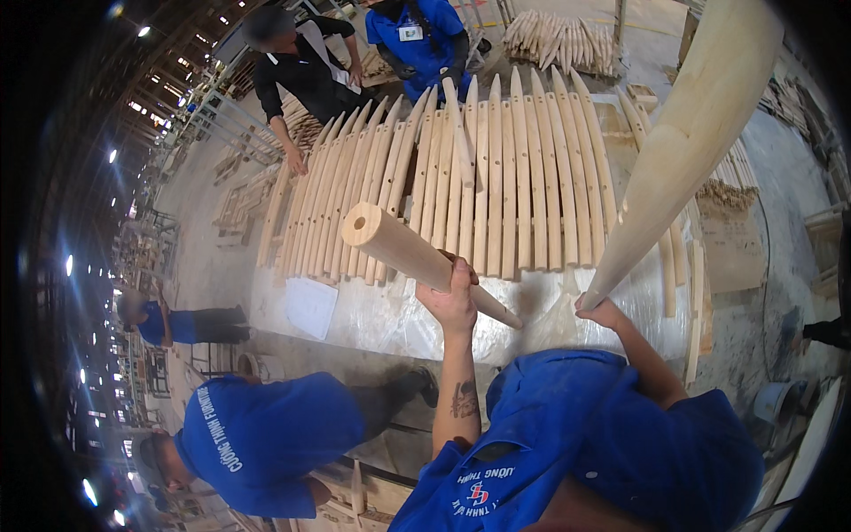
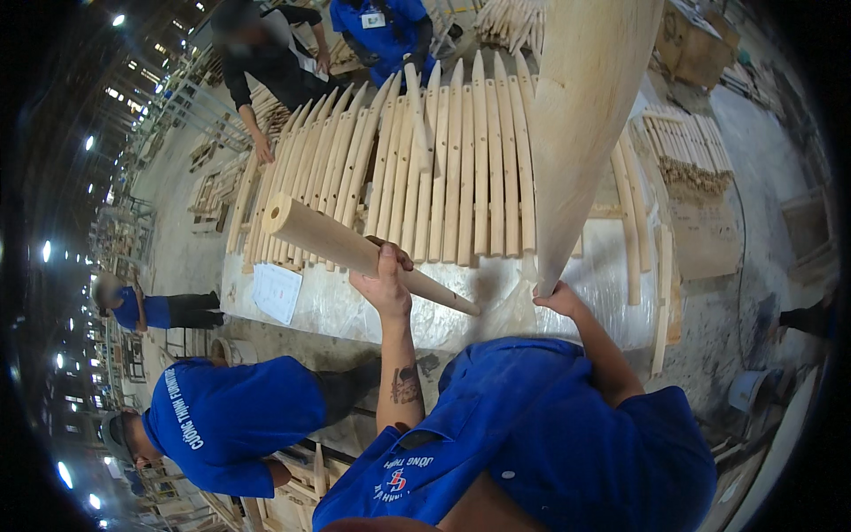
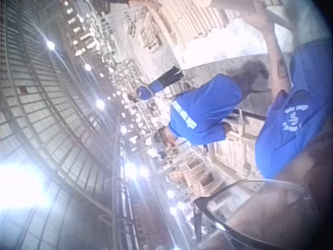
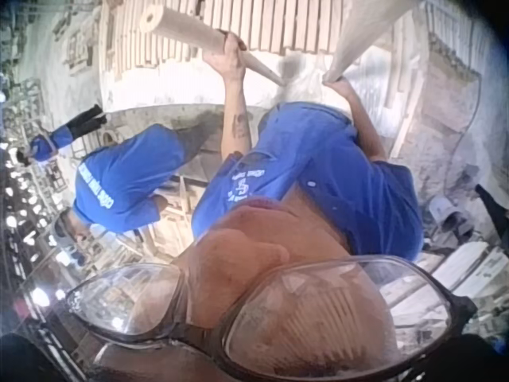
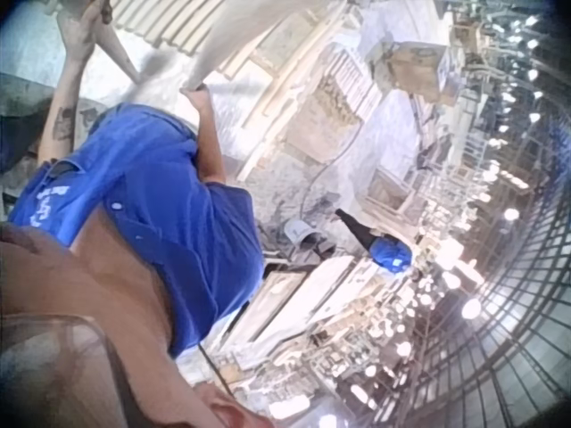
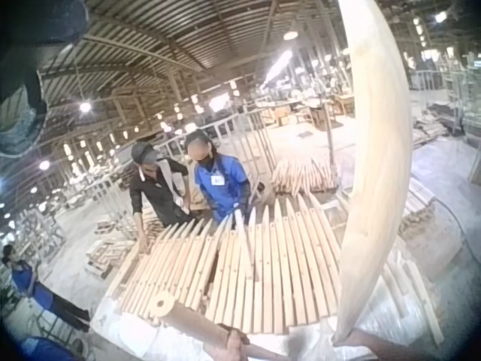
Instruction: The person repeatedly picks up wooden chair legs and crossbars, aligns them on a workbench, and joins them by hand. The person then places the assembled units onto a nearby stack. The process is repeated multiple times with similar parts.
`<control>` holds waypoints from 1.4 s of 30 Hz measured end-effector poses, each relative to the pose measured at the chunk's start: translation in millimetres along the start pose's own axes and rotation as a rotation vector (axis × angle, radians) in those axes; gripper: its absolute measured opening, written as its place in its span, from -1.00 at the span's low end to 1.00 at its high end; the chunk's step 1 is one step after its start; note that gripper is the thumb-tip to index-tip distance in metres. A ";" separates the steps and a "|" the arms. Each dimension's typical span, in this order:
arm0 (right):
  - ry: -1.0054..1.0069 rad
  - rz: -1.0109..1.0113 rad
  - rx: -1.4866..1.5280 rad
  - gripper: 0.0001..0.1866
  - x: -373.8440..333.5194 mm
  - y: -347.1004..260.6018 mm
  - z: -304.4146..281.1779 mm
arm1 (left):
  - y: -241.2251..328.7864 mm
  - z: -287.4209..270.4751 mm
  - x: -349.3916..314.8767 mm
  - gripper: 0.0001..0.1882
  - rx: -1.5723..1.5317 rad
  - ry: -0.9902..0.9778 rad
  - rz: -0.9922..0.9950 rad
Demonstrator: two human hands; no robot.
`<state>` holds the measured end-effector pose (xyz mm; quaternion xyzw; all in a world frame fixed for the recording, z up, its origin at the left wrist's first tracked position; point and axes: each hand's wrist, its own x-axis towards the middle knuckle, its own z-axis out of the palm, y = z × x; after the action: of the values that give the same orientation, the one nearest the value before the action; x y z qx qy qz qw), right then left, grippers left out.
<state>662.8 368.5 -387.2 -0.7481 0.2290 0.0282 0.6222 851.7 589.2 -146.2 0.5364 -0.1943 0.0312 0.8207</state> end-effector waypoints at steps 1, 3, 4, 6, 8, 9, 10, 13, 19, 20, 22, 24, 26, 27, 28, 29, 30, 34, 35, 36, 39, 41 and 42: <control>0.004 -0.002 0.004 -0.82 -0.3 0.4 -0.3 | -0.1 -0.2 0.3 -0.78 -0.023 -0.004 -0.005; 0.006 -0.008 0.013 -0.83 -0.3 -0.8 0.2 | -0.7 -1.6 0.3 -0.78 -0.016 -0.013 0.001; 0.004 -0.004 0.014 -0.83 -0.7 -1.2 0.8 | -0.9 -2.2 0.3 -0.77 -0.012 -0.018 0.004; 0.005 0.004 0.014 -0.83 -1.6 -1.0 0.6 | -1.8 -3.2 0.7 -0.77 -0.004 -0.019 0.005; 0.005 -0.025 0.022 -0.83 -2.2 -0.5 0.4 | -2.4 -3.0 1.0 -0.76 -0.007 -0.017 0.002; 0.006 -0.039 0.026 -0.83 -2.4 -0.1 0.3 | -2.5 -2.3 1.0 -0.76 -0.013 -0.014 -0.001; 0.008 -0.040 0.021 -0.83 -2.7 0.3 0.2 | -2.7 -1.7 1.0 -0.76 -0.019 -0.012 -0.003; 0.000 -0.042 0.003 -0.83 -2.4 0.7 0.4 | -1.7 1.2 0.4 -0.75 0.041 0.001 -0.001; -0.011 -0.014 -0.031 -0.80 -0.6 9.1 -1.0 | -1.4 4.1 0.8 -0.75 0.043 0.001 0.002; -0.009 -0.004 -0.035 -0.78 0.7 10.6 -1.1 | -0.7 4.7 0.9 -0.75 0.040 -0.001 0.003; -0.002 0.004 -0.028 -0.75 0.9 14.1 -1.5 | 0.4 6.3 1.1 -0.75 0.032 -0.007 0.004; 0.001 0.001 -0.005 -0.76 1.1 15.4 0.6 | 0.3 5.7 0.5 -0.74 0.033 0.006 0.007; -0.004 -0.007 -0.028 -0.75 2.1 16.5 0.9 | -0.6 5.5 0.2 -0.73 0.032 0.010 0.011; -0.005 -0.011 -0.039 -0.75 2.4 17.2 0.3 | -1.1 5.1 0.4 -0.73 0.030 0.009 0.014; -0.002 -0.014 -0.037 -0.75 2.8 17.7 -0.4 | -1.7 4.7 0.8 -0.72 0.028 0.008 0.016; -0.002 -0.014 -0.034 -0.75 2.7 17.9 -0.1 | -1.9 3.9 0.4 -0.72 0.036 0.007 0.013; -0.003 -0.015 -0.031 -0.75 2.8 18.0 0.1 | -2.0 3.0 0.5 -0.71 0.044 0.006 0.010; -0.008 -0.004 -0.036 -0.75 3.3 17.7 -0.5 | -1.6 -1.0 0.1 -0.71 0.073 -0.019 -0.005; -0.011 -0.001 -0.031 -0.75 4.2 17.7 -0.3 | -0.9 0.4 0.4 -0.72 0.069 -0.018 0.005; -0.014 0.003 -0.026 -0.75 4.6 17.9 -0.5 | 0.0 1.7 0.4 -0.72 0.067 -0.016 0.014; -0.016 0.010 -0.058 -0.75 5.0 17.4 -1.6 | 1.7 3.5 -0.6 -0.73 0.053 -0.008 0.012; -0.020 0.010 -0.039 -0.75 6.4 17.2 -2.4 | 1.6 3.8 -0.8 -0.73 0.044 -0.005 0.005; -0.021 0.011 -0.029 -0.75 6.8 17.6 -2.9 | 1.2 3.9 -0.3 -0.73 0.039 -0.006 0.004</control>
<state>661.6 361.5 -404.9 -0.7555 0.2261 0.0428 0.6134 850.0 586.2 -143.8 0.5522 -0.1972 0.0349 0.8093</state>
